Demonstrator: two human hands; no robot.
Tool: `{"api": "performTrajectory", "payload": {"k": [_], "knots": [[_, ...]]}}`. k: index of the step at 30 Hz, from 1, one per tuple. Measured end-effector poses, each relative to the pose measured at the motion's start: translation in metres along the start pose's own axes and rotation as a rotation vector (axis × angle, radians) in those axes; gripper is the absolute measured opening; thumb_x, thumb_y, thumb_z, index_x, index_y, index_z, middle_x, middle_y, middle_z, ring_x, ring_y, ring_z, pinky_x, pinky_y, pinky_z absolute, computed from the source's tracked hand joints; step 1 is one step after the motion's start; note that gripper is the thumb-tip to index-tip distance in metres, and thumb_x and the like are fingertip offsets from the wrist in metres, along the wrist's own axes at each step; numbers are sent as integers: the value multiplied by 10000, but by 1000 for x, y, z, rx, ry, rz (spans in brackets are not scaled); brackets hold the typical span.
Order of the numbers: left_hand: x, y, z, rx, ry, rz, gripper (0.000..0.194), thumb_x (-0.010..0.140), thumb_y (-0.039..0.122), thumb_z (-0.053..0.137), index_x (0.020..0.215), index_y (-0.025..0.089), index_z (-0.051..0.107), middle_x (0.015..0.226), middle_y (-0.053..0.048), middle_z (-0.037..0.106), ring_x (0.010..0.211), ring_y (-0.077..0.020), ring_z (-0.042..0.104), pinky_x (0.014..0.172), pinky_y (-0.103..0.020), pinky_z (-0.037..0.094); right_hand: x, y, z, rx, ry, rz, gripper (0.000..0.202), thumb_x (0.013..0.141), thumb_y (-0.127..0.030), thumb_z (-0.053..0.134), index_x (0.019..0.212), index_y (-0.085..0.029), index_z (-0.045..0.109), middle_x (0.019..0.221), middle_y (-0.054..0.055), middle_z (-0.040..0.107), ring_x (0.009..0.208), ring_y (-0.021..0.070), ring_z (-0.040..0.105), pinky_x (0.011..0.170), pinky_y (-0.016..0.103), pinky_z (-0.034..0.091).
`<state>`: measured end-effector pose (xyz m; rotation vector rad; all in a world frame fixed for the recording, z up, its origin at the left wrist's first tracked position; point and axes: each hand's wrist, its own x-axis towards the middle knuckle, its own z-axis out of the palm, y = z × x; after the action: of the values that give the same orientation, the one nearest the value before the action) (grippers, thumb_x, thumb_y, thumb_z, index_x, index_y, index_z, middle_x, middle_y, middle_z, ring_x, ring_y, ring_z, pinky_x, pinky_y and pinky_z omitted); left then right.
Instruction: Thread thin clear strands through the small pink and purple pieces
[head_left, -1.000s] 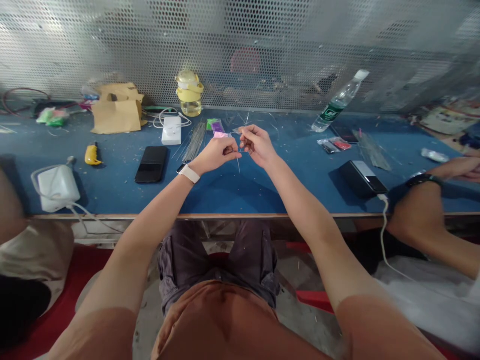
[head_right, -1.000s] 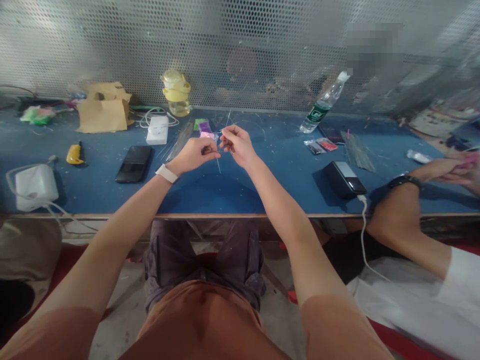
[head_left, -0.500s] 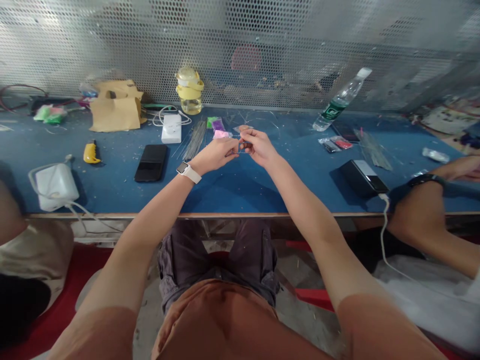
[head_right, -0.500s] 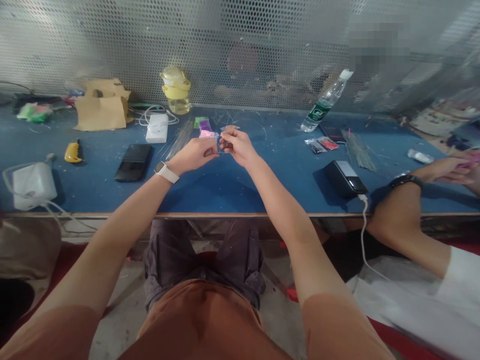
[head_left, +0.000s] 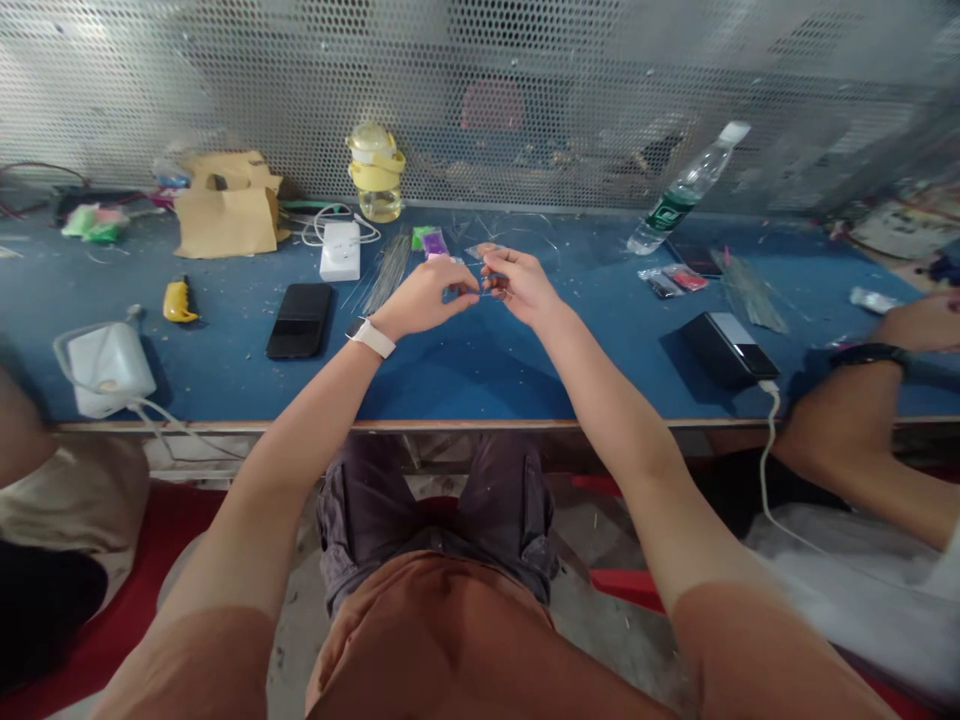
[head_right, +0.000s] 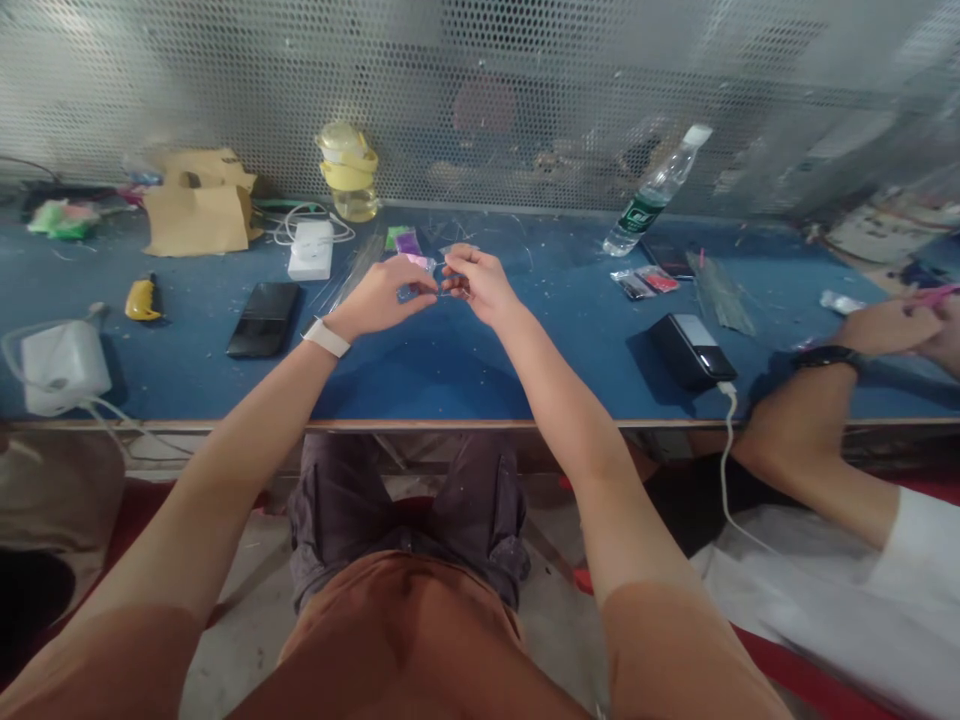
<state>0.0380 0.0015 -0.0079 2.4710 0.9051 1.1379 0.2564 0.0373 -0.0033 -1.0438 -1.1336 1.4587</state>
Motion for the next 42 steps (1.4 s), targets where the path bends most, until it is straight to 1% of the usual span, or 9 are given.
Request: {"api": "performTrajectory", "payload": {"k": [5,7,9,12,15,17,22,32,42], "knots": [[-3,-20,-14,-34,290,-148,185,1027,397,861,960,236,799,843,-43,720,897,-244,715,992,-426,616,10,5,-9,6,31,-14,134,1040,-232,901,1004,-207,774,805,-27,757,631,71,688,491,174,456],[-7,-32,-20,-40,185,-180,333,1027,440,870,783,234,774,638,-9,612,745,-216,668,916,-401,620,15,7,-12,8,43,-17,178,1042,-230,910,952,-206,759,805,-23,756,634,67,691,484,162,453],[-12,-41,-21,-51,-34,-198,425,1019,480,871,683,237,778,566,-6,623,613,-188,615,837,-388,620,18,8,-14,33,62,-10,213,1069,-210,879,906,-203,743,794,-25,746,628,54,681,477,134,455],[-15,-49,-13,-87,-222,-211,187,928,440,937,911,254,935,747,-43,816,642,-206,691,795,-378,633,22,9,-16,107,85,18,244,1134,-173,781,894,-202,742,767,-36,712,617,33,654,475,87,456],[-15,-51,2,-171,-172,-231,310,966,374,897,1247,252,944,1007,-88,904,815,-239,788,850,-381,658,24,10,-15,137,91,37,272,1153,-169,750,884,-208,732,768,-43,703,609,23,639,476,69,449],[-14,-52,10,-223,-133,-219,319,1015,335,858,1316,256,927,1073,-94,911,855,-230,796,890,-381,665,23,11,-13,128,82,37,269,1119,-178,811,866,-209,723,782,-42,717,610,24,636,478,77,446],[-14,-63,18,-40,-16,-193,240,1005,223,867,1211,303,961,1079,-76,915,917,-247,791,962,-410,646,20,15,-10,108,63,48,310,1150,-145,743,849,-195,693,780,-23,724,612,33,637,478,104,421],[-14,-40,13,311,-187,-328,165,1044,229,827,1104,260,977,1060,-88,909,991,-299,831,1015,-436,642,26,29,-13,-43,60,-70,252,1144,-157,745,916,-216,657,769,-36,722,598,72,666,477,162,434],[-13,-32,4,389,-187,-336,94,960,283,855,907,254,928,892,-62,859,919,-284,795,991,-444,641,27,30,-14,-77,57,-110,249,1143,-195,766,923,-230,654,779,-39,732,574,71,637,479,170,457]]}}
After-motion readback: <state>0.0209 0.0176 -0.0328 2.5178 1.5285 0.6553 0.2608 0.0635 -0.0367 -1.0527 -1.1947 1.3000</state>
